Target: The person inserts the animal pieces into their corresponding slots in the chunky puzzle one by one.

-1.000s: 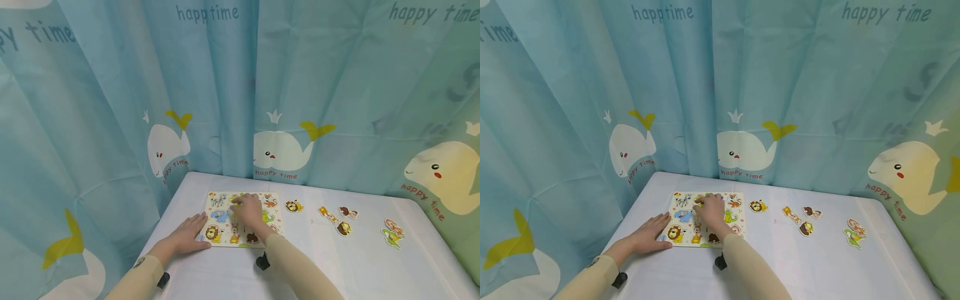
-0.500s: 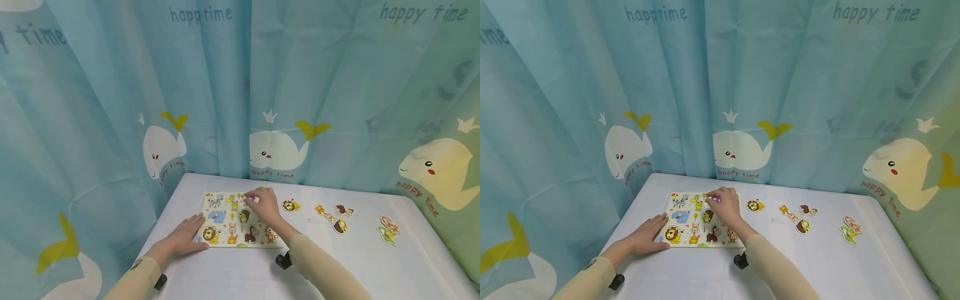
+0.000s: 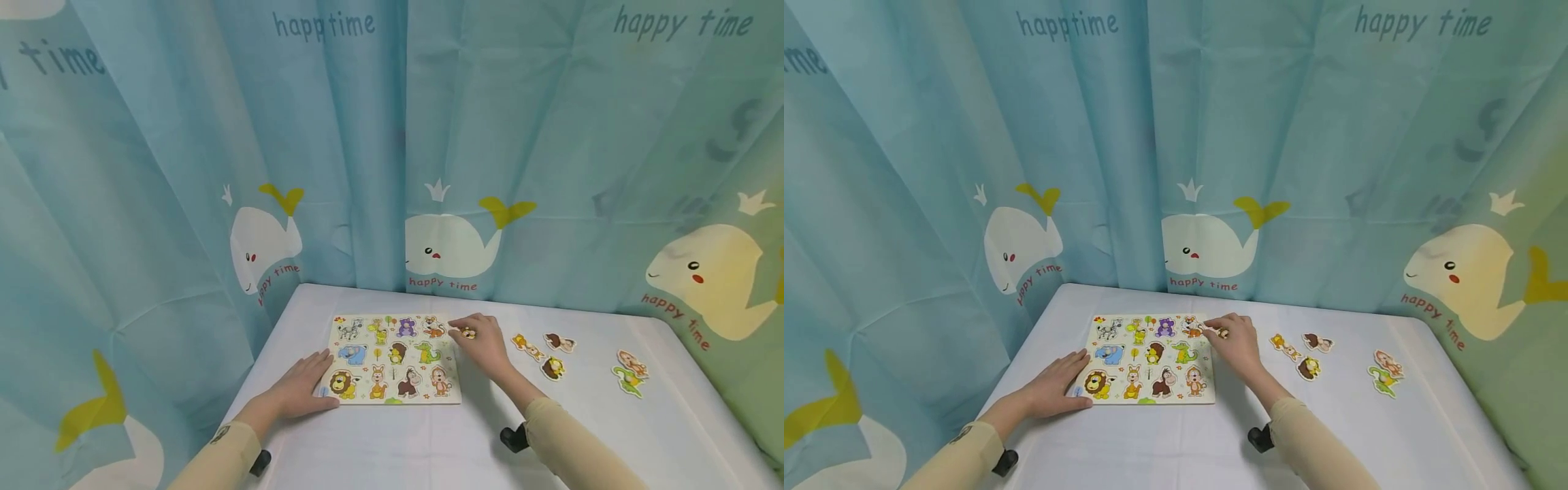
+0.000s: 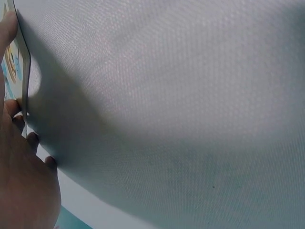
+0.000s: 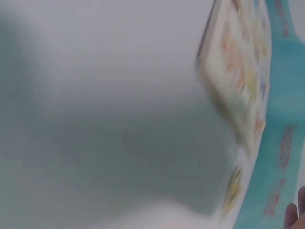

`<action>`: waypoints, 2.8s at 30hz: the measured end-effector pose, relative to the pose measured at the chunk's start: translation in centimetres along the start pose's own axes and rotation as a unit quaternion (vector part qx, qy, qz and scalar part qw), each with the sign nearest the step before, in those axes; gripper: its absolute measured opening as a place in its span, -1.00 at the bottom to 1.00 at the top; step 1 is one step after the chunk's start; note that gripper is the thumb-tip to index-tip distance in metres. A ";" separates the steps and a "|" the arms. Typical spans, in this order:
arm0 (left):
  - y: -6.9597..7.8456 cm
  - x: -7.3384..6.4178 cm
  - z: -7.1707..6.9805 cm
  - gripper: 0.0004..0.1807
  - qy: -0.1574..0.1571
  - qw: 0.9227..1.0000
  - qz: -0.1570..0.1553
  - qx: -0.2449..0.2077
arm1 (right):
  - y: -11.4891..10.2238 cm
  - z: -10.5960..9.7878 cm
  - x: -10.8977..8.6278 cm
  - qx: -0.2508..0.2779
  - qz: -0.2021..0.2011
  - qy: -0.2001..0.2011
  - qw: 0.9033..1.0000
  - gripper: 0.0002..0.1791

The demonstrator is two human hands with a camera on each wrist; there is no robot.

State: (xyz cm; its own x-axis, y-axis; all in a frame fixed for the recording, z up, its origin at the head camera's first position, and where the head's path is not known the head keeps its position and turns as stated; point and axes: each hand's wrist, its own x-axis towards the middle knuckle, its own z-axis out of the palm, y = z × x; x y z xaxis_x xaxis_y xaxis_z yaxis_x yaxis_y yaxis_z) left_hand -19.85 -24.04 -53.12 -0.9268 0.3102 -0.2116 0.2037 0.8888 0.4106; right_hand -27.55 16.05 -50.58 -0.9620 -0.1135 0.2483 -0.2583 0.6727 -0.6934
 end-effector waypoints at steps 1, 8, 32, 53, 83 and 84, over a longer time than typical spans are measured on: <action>0.0 0.0 0.0 0.12 0.000 1.000 0.000 0.001 | 0.7 -0.6 -0.2 -0.005 0.004 0.001 1.000 -0.75; -0.1 0.1 0.2 0.12 0.002 1.000 0.003 0.006 | 6.2 -5.3 -1.9 -0.051 0.016 0.027 0.998 -0.72; -0.1 -0.3 0.2 0.12 0.004 1.000 0.002 0.002 | 14.7 -13.1 -6.1 -0.107 0.116 -0.059 0.986 -0.65; 0.2 -0.5 -0.2 0.12 0.003 1.000 0.012 -0.003 | 16.0 -13.0 -6.2 -0.092 0.124 -0.072 0.985 -0.68; 0.0 0.0 0.1 0.12 0.001 1.000 0.006 0.000 | 16.1 -13.0 -6.9 -0.139 0.093 0.008 0.986 -0.75; 0.0 0.0 0.1 0.12 0.001 1.000 0.005 0.001 | 16.1 -13.0 -6.9 -0.145 0.092 0.015 0.985 -0.74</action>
State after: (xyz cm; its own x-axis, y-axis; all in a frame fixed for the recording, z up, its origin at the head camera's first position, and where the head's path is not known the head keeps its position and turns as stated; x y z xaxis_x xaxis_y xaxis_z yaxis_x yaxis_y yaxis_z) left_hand -19.81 -24.05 -53.19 -0.9253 0.3188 -0.2055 0.2139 0.8861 0.4113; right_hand -23.91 37.18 -54.71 -0.9862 0.0484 0.1585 -0.0393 0.8608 -0.5074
